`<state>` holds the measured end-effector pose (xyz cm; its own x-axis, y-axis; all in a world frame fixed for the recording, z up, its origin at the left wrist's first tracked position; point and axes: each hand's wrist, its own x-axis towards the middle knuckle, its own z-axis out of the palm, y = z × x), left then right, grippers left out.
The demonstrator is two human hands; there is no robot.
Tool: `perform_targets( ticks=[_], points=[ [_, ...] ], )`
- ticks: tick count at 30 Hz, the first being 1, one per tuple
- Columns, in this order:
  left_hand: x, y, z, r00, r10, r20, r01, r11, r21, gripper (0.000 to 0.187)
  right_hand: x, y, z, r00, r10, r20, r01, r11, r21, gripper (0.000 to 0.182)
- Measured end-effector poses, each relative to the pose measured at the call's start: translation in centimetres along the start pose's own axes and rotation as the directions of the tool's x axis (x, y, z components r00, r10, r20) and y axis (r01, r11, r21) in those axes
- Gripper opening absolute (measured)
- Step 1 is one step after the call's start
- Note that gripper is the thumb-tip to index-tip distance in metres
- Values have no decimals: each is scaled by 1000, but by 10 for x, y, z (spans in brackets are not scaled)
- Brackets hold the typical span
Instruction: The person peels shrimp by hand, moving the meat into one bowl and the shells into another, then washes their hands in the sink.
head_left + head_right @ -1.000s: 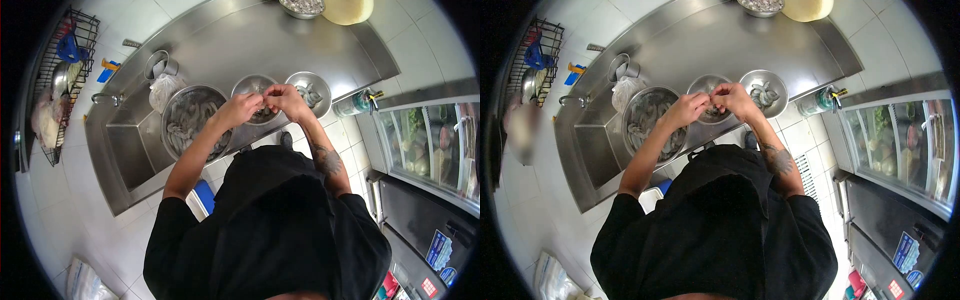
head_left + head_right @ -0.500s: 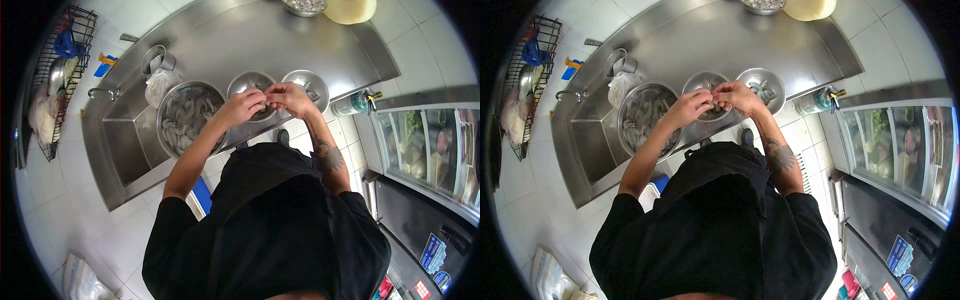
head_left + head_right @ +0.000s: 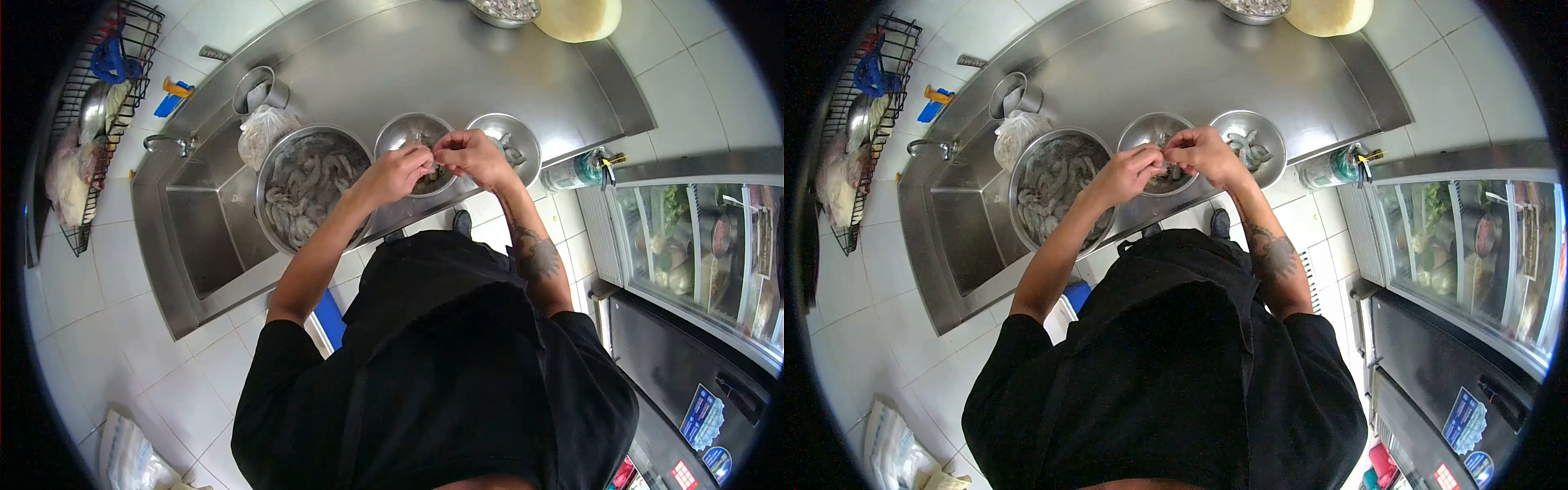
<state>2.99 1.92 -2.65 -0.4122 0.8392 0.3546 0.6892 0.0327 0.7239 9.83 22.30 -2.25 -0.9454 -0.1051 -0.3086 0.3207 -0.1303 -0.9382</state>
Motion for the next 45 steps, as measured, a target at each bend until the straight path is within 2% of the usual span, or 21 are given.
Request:
perform_targets(
  ticks=[4, 6, 7, 10, 12, 13, 15, 16, 19, 21, 25, 27, 31, 33, 37, 39, 40, 42, 45],
  points=[
    [-7, -4, -3, 1000, 18, -21, -18, 1000, 7, 15, 2, 7, 2, 998, 11, -59, -11, 1000, 0, 14],
    [-13, -5, -7, 997, -53, -64, 52, 999, -10, 17, 1, 9, -5, 991, -34, -126, 48, 993, 110, 14],
    [-13, -6, -8, 997, -52, -64, 51, 999, -12, 17, -1, 5, -8, 991, -33, -128, 47, 993, 108, 14],
    [-10, 0, -8, 990, -139, -39, 137, 989, -46, 19, -9, -4, -12, 994, 39, -103, -29, 995, 96, 13],
    [0, 11, -6, 995, -98, -25, 94, 987, -126, 23, -9, -8, -14, 995, 91, 51, -97, 988, 118, 13],
    [4, 9, -2, 995, -97, -29, 93, 987, -128, 23, -8, -9, -14, 994, 92, 51, -97, 989, 114, 13],
    [7, 4, 4, 993, 113, -25, -113, 994, -2, 26, -6, -7, -11, 992, 92, 85, -100, 990, 98, 14],
    [6, 3, 6, 994, 109, -29, -109, 994, -1, 26, -5, -6, -11, 992, 94, 89, -102, 990, 95, 14],
    [4, 6, 4, 998, 52, -25, -52, 999, -12, 21, -4, -2, -9, 991, 86, 102, -90, 995, 35, 15],
    [5, 6, -2, 985, -61, 160, 65, 998, -22, 21, -5, -2, -7, 992, 84, 89, -83, 996, -24, 15],
    [1, 0, 3, 989, -54, 136, 74, 987, -143, 24, -4, -5, -5, 996, 49, 79, -46, 998, -44, 14],
    [-1, 1, 4, 982, -154, 110, 172, 969, -179, 22, -3, -8, -3, 998, 37, 52, -34, 998, -48, 13],
    [3, 12, 3, 978, -209, 26, 209, 946, -247, 23, -3, -12, -6, 997, 47, 62, -47, 999, 8, 13],
    [5, 14, 3, 997, -64, -47, 55, 982, -179, 26, -2, -11, -6, 995, 59, 83, -63, 997, 49, 12],
    [2, -1, 7, 1000, 3, -31, -6, 993, -114, 27, -1, -10, -5, 995, 56, 85, -60, 997, 48, 12],
    [-1, -6, 5, 995, -82, 50, 87, 991, -103, 24, -1, -8, -5, 998, 28, 53, -29, 999, 23, 13],
    [-2, -7, 6, 995, -82, 51, 86, 991, -104, 24, 0, -5, -6, 998, 28, 51, -30, 999, 23, 13],
    [-5, -6, 8, 976, -217, 21, 214, 941, -262, 28, 2, -1, -7, 1000, 22, -2, -22, 998, 55, 13],
    [-7, -7, 7, 980, -195, -36, 173, 928, -331, 30, -5, -8, -14, 997, 8, -83, -10, 999, -32, 13]
  ],
)
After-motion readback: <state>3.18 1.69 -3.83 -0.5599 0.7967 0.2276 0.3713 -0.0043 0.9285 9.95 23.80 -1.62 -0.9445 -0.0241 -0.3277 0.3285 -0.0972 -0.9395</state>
